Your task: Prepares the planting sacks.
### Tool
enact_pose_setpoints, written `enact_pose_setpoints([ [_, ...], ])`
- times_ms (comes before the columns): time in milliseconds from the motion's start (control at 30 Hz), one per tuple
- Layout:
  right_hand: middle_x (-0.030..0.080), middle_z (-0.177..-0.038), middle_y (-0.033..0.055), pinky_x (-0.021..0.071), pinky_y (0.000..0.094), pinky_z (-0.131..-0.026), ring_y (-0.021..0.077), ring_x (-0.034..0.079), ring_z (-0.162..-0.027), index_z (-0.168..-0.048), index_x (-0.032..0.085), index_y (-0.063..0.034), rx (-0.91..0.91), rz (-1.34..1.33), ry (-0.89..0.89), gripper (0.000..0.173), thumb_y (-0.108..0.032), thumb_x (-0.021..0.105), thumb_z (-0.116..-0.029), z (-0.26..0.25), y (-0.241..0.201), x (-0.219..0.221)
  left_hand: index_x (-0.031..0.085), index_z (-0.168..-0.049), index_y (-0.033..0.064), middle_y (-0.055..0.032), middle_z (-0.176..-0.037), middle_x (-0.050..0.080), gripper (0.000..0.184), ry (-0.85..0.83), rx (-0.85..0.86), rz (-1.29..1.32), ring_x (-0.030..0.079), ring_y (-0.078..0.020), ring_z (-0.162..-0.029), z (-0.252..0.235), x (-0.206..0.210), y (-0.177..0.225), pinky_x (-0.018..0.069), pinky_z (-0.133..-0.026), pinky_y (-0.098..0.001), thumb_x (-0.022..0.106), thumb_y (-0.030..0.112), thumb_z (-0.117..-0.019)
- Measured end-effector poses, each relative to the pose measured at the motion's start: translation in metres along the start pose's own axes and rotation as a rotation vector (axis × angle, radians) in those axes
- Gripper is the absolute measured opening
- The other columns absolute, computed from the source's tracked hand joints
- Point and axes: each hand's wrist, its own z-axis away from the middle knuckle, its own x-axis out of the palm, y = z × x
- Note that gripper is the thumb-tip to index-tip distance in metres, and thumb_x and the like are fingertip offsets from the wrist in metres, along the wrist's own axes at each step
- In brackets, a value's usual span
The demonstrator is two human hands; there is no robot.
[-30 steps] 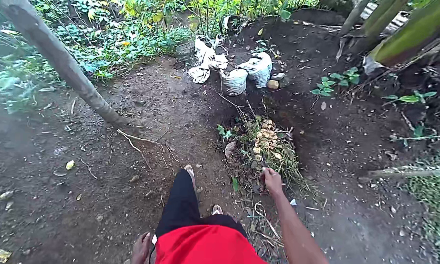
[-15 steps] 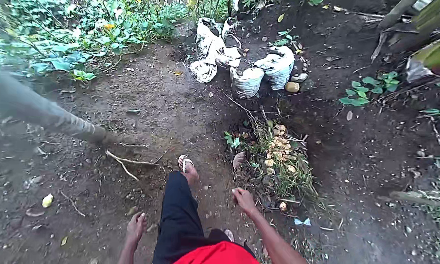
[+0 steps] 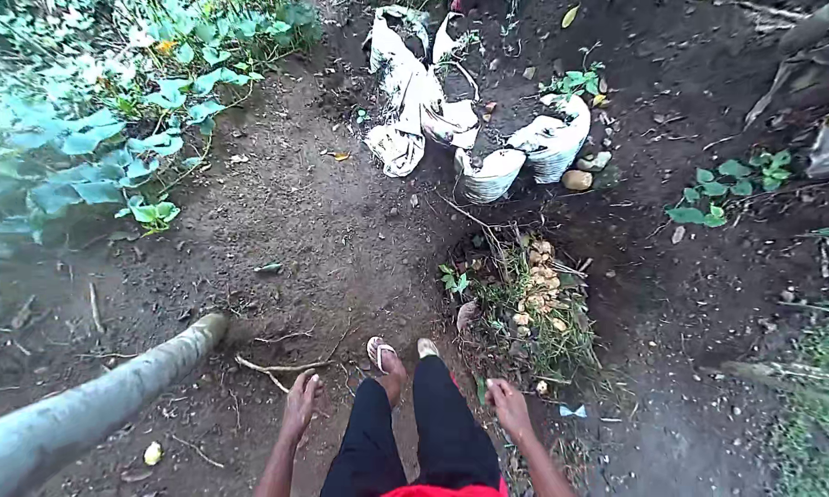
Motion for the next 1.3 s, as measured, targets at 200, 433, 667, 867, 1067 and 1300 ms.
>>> enact_pose_setpoints([
  [200, 0.074, -0.108, 0.0220, 0.0534, 0.0561, -0.096, 0.0365, 0.071, -0.102, -0.117, 0.069, 0.0019, 0.291, 0.252, -0.135, 0.040, -0.030, 0.045, -0.1109, 0.000, 0.015, -0.009, 0.049, -0.145, 0.0006, -0.0216, -0.114, 0.070, 0.042, -0.044, -0.099, -0.044, 0.072, -0.0288, -0.098, -0.021, -0.020, 0.066, 0.0578, -0.086, -0.0473, 0.043, 0.025, -0.1115],
  [433, 0.069, -0.123, 0.0248, 0.0475, 0.0565, -0.107, 0.0391, 0.065, -0.120, -0.128, 0.066, 0.0012, 0.086, 0.377, -0.266, 0.045, -0.033, 0.042, -0.1107, -0.089, -0.181, -0.009, 0.047, -0.145, -0.0022, -0.0242, -0.115, 0.069, 0.042, 0.031, -0.143, 0.007, 0.070, -0.0291, -0.095, -0.035, -0.053, 0.156, 0.0575, -0.082, -0.0462, 0.043, 0.024, -0.1118],
  [667, 0.073, -0.102, 0.0138, 0.0571, 0.0423, -0.091, 0.0228, 0.071, -0.093, -0.124, 0.067, 0.0006, -0.254, -0.082, -0.034, 0.036, -0.025, 0.045, -0.1101, -0.156, -0.473, -0.052, 0.057, -0.137, -0.0051, -0.0263, -0.124, 0.067, 0.040, -0.004, -0.064, -0.296, 0.066, -0.0346, -0.115, -0.079, -0.069, 0.261, 0.0492, -0.104, -0.0517, 0.047, 0.022, -0.1103],
  [867, 0.073, -0.097, 0.0123, 0.0588, 0.0391, -0.085, 0.0194, 0.071, -0.086, -0.122, 0.067, -0.0002, -0.152, -0.293, 0.099, 0.032, -0.023, 0.050, -0.1080, -0.191, -0.471, -0.058, 0.054, -0.140, -0.0024, -0.0238, -0.116, 0.069, 0.040, -0.112, -0.055, -0.433, 0.070, -0.0316, -0.097, -0.172, -0.082, 0.378, 0.0571, -0.086, -0.0500, 0.046, 0.024, -0.1108],
  [1067, 0.066, -0.122, 0.0279, 0.0547, 0.0522, -0.096, 0.0371, 0.068, -0.107, -0.137, 0.057, 0.0049, 0.572, -0.439, 0.109, 0.044, -0.028, 0.043, -0.1119, -0.150, -0.354, 0.004, 0.050, -0.143, -0.0024, -0.0256, -0.123, 0.067, 0.044, -0.233, 0.080, -0.661, 0.070, -0.0350, -0.107, -0.307, -0.058, 0.582, 0.0557, -0.094, -0.0528, 0.044, 0.026, -0.1111],
  [1300, 0.071, -0.116, 0.0248, 0.0519, 0.0558, -0.101, 0.0379, 0.069, -0.110, -0.124, 0.067, 0.0035, 0.672, -0.383, -0.088, 0.039, -0.026, 0.047, -0.1100, -0.120, -0.410, 0.067, 0.047, -0.147, 0.0006, -0.0211, -0.124, 0.067, 0.043, -0.343, 0.297, -0.634, 0.071, -0.0262, -0.106, -0.353, 0.038, 0.792, 0.0578, -0.092, -0.0438, 0.041, 0.023, -0.1112],
])
